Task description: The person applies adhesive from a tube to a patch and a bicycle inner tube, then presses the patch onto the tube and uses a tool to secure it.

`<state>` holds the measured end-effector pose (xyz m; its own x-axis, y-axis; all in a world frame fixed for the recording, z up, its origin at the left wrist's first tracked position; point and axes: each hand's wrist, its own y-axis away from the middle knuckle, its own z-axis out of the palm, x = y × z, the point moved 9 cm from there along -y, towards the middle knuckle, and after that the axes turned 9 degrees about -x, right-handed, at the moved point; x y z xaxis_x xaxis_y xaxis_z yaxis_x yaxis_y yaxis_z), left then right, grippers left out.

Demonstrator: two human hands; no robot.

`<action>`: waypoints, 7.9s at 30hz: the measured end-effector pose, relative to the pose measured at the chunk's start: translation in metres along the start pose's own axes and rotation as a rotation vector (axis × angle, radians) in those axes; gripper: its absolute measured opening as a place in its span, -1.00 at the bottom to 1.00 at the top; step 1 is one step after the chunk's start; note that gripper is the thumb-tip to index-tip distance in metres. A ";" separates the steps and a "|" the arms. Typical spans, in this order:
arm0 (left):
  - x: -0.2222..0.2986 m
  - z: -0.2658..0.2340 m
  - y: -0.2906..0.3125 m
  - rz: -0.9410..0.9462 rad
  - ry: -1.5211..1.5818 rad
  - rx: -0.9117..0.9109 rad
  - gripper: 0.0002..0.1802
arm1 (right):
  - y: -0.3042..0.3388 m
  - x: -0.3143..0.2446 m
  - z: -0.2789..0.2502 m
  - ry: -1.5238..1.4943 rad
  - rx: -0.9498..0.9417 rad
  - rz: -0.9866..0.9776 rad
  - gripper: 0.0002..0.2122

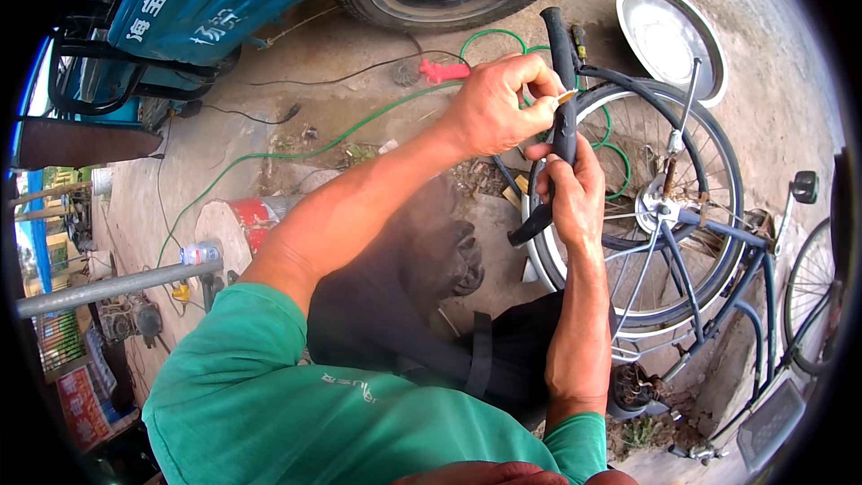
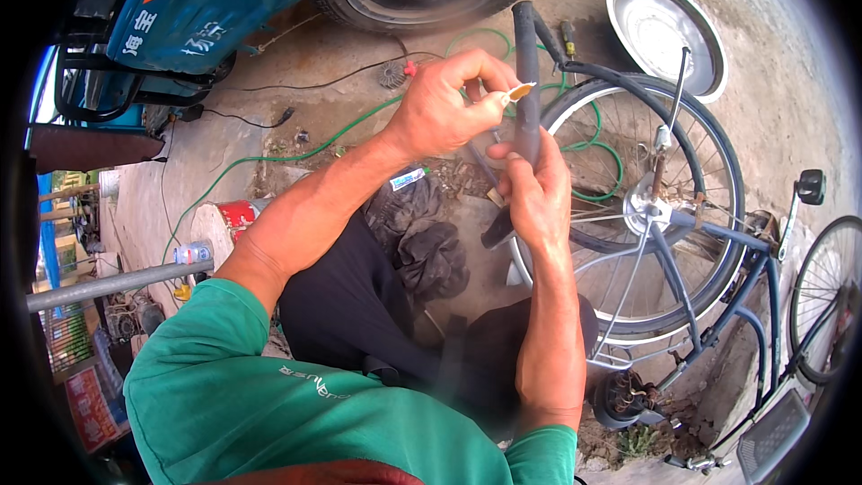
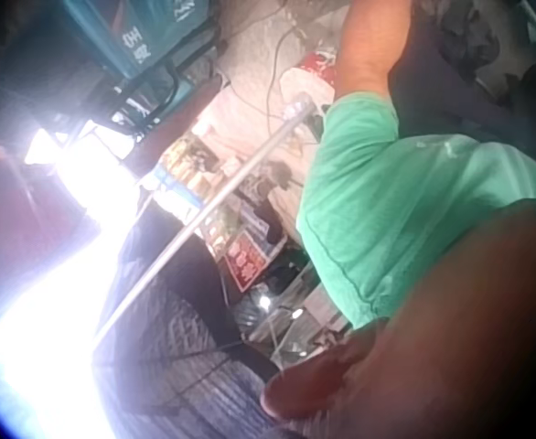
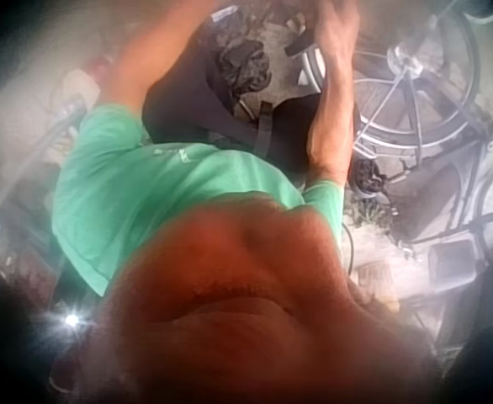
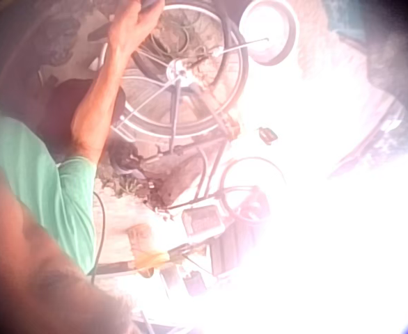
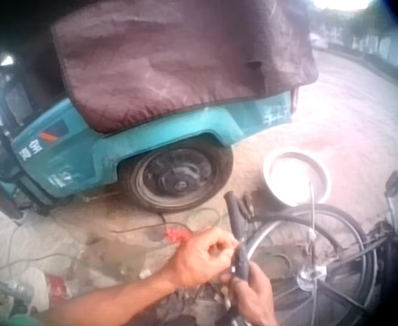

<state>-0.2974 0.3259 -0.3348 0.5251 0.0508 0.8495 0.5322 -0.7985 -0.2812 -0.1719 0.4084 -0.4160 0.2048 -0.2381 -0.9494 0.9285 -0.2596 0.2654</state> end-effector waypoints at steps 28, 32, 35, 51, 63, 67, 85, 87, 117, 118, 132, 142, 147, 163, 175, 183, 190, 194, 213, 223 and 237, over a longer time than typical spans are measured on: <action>0.023 0.020 0.009 0.328 -0.447 0.016 -0.88 | -0.001 0.006 0.000 -0.181 -0.056 0.017 -0.54; 0.038 0.023 0.013 0.370 -0.443 0.013 -0.87 | -0.003 0.009 0.000 -0.355 -0.125 0.029 -0.48; 0.033 0.023 0.013 0.342 -0.435 -0.002 -0.86 | -0.003 0.010 0.001 -0.403 -0.145 0.051 -0.49; 0.016 0.021 0.013 0.226 -0.335 0.030 -0.94 | 0.001 -0.002 0.006 -0.246 -0.117 0.015 -0.46; -0.031 0.023 0.015 -0.404 0.366 -0.020 -0.87 | -0.001 0.001 0.001 -0.234 -0.086 0.016 -0.49; -0.009 -0.004 0.005 -0.212 -0.014 0.077 -0.92 | -0.001 0.004 -0.001 -0.174 -0.064 0.018 -0.50; 0.017 0.027 0.013 0.101 -0.563 -0.091 -0.92 | 0.001 0.000 0.000 0.396 0.067 -0.051 -0.51; 0.018 0.028 0.014 0.122 -0.525 -0.096 -0.92 | 0.000 0.000 -0.002 0.385 0.065 -0.076 -0.51; 0.003 0.030 0.021 0.222 -0.391 -0.269 -0.51 | -0.002 0.010 -0.009 -0.435 -0.157 0.061 -0.62; 0.006 0.030 0.021 0.235 -0.418 -0.256 -0.50 | -0.002 0.011 -0.010 -0.438 -0.151 0.066 -0.62; 0.005 0.034 0.021 0.205 -0.390 -0.266 -0.43 | -0.001 0.005 -0.007 -0.417 -0.155 0.057 -0.62; 0.010 0.030 0.020 0.206 -0.519 -0.193 -0.42 | 0.001 0.004 -0.008 -0.150 -0.074 0.020 -0.53; 0.013 0.037 0.023 0.205 -0.460 -0.220 -0.51 | 0.000 0.005 -0.009 -0.124 -0.062 0.008 -0.61; 0.010 0.032 0.019 0.265 -0.383 -0.197 -0.41 | -0.002 0.009 -0.006 -0.867 -0.330 0.011 -0.74; 0.013 0.028 0.017 0.289 -0.428 -0.152 -0.44 | 0.000 0.000 -0.002 -1.050 -0.434 -0.022 -0.84; 0.030 0.009 0.014 0.309 -0.420 0.019 -0.66 | 0.001 -0.002 0.000 -1.038 -0.412 -0.021 -0.74; 0.036 0.017 0.010 0.304 -0.456 0.050 -0.73 | 0.000 0.005 0.000 -0.888 -0.356 -0.013 -0.73; 0.038 0.018 0.011 0.310 -0.470 0.053 -0.76 | 0.000 0.003 0.000 -0.847 -0.325 -0.014 -0.72; 0.002 -0.002 -0.002 0.012 0.007 0.108 -0.94 | 0.000 0.000 -0.001 -0.971 -0.345 -0.010 -0.50; -0.022 0.006 -0.001 -0.223 0.481 0.118 -0.89 | 0.000 -0.002 0.005 -0.992 -0.383 0.006 -0.44; 0.014 0.016 -0.001 0.153 -0.093 0.023 -0.87 | -0.001 0.006 0.001 -0.818 -0.294 0.020 -0.70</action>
<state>-0.2796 0.3372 -0.3296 0.6596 -0.0140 0.7515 0.4560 -0.7873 -0.4149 -0.1722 0.4066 -0.4218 0.0398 -0.8671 -0.4966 0.9926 -0.0228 0.1195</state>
